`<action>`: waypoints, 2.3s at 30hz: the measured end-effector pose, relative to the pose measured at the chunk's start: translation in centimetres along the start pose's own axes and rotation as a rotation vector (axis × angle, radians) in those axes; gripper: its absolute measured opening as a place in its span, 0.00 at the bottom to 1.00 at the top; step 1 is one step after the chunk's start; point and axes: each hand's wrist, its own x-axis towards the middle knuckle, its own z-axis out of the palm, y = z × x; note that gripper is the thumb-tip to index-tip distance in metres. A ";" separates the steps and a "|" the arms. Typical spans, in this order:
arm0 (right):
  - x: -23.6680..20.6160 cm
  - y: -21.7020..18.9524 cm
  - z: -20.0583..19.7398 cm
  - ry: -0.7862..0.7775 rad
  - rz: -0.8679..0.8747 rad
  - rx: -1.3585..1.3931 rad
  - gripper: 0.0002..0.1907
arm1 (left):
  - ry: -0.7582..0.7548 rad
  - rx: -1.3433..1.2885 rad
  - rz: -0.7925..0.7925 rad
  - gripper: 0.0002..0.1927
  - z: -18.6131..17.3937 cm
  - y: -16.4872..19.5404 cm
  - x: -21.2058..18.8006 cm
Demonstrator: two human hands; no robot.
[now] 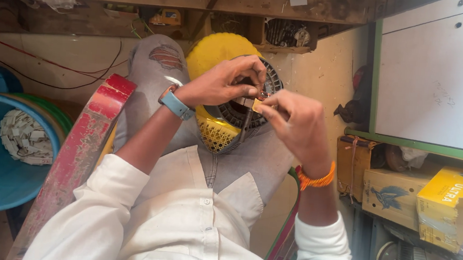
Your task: The person sits on a chair with a small component resting on their lap and works on it with both hands, winding and adjusting fine wire around a small coil body, turning the piece over and repositioning it as they work.
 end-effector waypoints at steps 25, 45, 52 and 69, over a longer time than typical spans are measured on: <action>-9.3 4.1 6.4 0.251 0.226 0.093 0.02 | 0.352 0.591 0.103 0.20 5.0 1.2 -2.3; 3.3 5.7 2.4 0.102 -0.074 -0.066 0.06 | 0.305 0.252 0.014 0.29 4.0 0.1 -3.3; 5.2 6.5 3.0 -0.056 -0.232 -0.166 0.10 | 0.255 -0.349 -0.393 0.42 0.9 -0.7 -1.1; -2.4 -1.6 2.3 0.092 0.006 -0.051 0.09 | -0.071 -0.136 0.061 0.39 -1.4 -0.3 -0.4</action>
